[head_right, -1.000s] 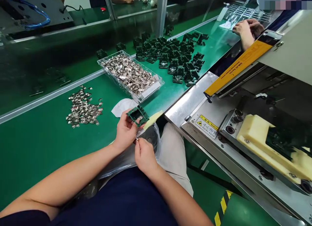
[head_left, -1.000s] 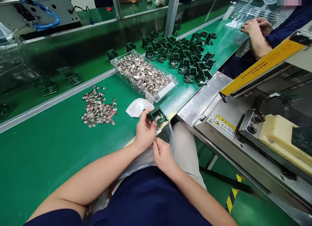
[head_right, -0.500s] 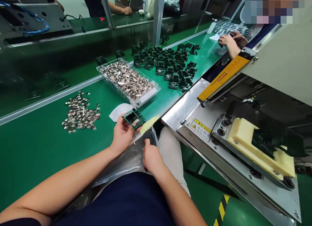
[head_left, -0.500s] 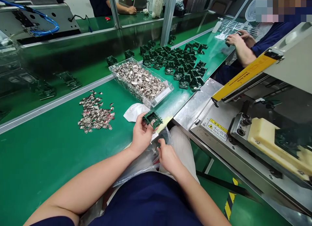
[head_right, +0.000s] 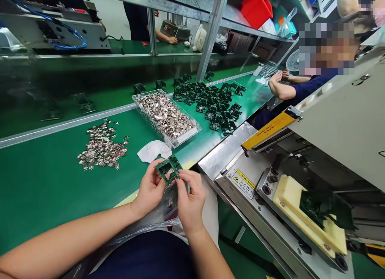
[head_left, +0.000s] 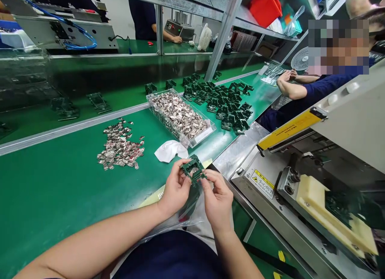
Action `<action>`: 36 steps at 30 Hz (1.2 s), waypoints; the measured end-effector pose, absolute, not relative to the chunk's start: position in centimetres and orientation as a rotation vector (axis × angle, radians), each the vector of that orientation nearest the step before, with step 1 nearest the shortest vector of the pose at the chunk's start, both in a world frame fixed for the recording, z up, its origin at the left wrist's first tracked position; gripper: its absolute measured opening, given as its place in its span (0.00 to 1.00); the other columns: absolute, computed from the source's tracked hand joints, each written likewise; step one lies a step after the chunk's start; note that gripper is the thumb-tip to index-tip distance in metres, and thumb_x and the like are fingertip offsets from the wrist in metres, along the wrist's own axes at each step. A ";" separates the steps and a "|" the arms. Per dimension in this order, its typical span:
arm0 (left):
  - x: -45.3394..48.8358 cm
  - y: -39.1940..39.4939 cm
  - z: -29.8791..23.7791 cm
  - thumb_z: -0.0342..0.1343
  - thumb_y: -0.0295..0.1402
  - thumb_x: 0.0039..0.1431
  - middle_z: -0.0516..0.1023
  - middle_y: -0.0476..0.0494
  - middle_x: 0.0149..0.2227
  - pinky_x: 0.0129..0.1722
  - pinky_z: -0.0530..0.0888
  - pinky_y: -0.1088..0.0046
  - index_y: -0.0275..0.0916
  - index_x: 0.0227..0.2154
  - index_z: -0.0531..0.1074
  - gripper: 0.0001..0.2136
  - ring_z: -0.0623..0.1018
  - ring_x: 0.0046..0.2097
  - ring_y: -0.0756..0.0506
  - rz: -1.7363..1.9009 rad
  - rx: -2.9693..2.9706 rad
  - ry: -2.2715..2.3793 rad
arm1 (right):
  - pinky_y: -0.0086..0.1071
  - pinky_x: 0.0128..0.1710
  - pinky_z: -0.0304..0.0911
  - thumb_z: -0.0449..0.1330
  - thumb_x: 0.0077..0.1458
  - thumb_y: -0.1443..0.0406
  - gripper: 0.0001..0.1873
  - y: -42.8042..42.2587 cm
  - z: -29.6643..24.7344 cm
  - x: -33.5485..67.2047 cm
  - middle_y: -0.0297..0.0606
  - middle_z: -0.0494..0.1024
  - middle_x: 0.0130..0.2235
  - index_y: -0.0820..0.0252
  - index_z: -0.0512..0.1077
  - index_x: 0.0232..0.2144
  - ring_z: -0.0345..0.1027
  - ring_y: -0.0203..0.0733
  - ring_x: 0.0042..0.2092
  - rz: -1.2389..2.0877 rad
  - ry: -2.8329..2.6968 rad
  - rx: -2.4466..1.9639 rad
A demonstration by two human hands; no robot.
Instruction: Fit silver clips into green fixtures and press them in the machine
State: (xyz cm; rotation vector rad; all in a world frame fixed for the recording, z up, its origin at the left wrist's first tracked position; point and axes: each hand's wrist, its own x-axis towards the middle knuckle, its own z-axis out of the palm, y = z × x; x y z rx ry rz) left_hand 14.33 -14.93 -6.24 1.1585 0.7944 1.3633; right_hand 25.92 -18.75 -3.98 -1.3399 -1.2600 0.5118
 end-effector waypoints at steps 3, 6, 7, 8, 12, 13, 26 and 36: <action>14.4 -15.3 -6.3 0.55 0.35 0.63 0.76 0.43 0.43 0.42 0.78 0.70 0.43 0.51 0.63 0.15 0.79 0.41 0.47 1.377 1.170 0.798 | 0.41 0.52 0.63 0.61 0.57 0.65 0.04 -17.9 -4.5 24.4 0.44 0.72 0.49 0.58 0.76 0.34 0.67 0.46 0.53 0.370 -1.216 -1.352; 14.4 -15.7 -6.2 0.55 0.35 0.62 0.76 0.42 0.45 0.44 0.77 0.70 0.43 0.51 0.64 0.15 0.79 0.43 0.46 1.387 1.177 0.819 | 0.42 0.53 0.63 0.61 0.58 0.63 0.06 -17.6 -5.0 23.4 0.47 0.68 0.54 0.59 0.75 0.33 0.64 0.48 0.56 0.431 -1.127 -1.395; 14.4 -15.9 -6.1 0.55 0.35 0.62 0.76 0.42 0.45 0.43 0.77 0.70 0.43 0.51 0.63 0.15 0.79 0.43 0.47 1.390 1.178 0.822 | 0.42 0.53 0.62 0.61 0.58 0.62 0.06 -17.6 -5.1 23.1 0.47 0.68 0.55 0.60 0.75 0.32 0.63 0.48 0.57 0.449 -1.101 -1.403; 14.5 -16.1 -6.0 0.55 0.34 0.62 0.75 0.42 0.45 0.43 0.77 0.71 0.43 0.51 0.63 0.15 0.79 0.43 0.47 1.391 1.180 0.821 | 0.43 0.54 0.61 0.62 0.57 0.62 0.07 -17.6 -5.2 22.9 0.47 0.67 0.56 0.60 0.75 0.31 0.63 0.49 0.57 0.460 -1.077 -1.402; 14.5 -16.5 -5.8 0.55 0.33 0.62 0.74 0.41 0.47 0.44 0.77 0.72 0.43 0.51 0.63 0.15 0.79 0.43 0.48 1.397 1.199 0.796 | 0.46 0.59 0.57 0.63 0.56 0.61 0.08 -17.7 -5.4 22.3 0.47 0.65 0.58 0.60 0.71 0.31 0.59 0.50 0.60 0.536 -0.946 -1.309; 14.5 -16.5 -5.8 0.55 0.33 0.62 0.74 0.41 0.48 0.45 0.77 0.71 0.43 0.51 0.64 0.15 0.78 0.43 0.48 1.401 1.204 0.795 | 0.46 0.58 0.59 0.63 0.56 0.61 0.08 -17.7 -5.4 22.2 0.47 0.64 0.59 0.59 0.70 0.33 0.60 0.50 0.60 0.585 -0.901 -1.274; 19.5 -16.1 -0.2 0.56 0.29 0.59 0.79 0.44 0.33 0.30 0.78 0.71 0.45 0.56 0.68 0.21 0.79 0.32 0.45 0.692 1.706 0.334 | 0.50 0.61 0.57 0.68 0.52 0.63 0.34 -27.7 0.9 36.9 0.42 0.69 0.58 0.48 0.62 0.60 0.60 0.54 0.60 0.453 -1.608 -1.277; 42.9 -14.8 6.0 0.72 0.38 0.36 0.77 0.30 0.51 0.56 0.71 0.49 0.36 0.50 0.72 0.34 0.75 0.55 0.30 0.613 2.016 0.140 | 0.50 0.55 0.63 0.71 0.46 0.58 0.39 -37.3 2.6 51.0 0.49 0.70 0.53 0.59 0.62 0.58 0.69 0.50 0.52 -0.289 -0.608 -1.494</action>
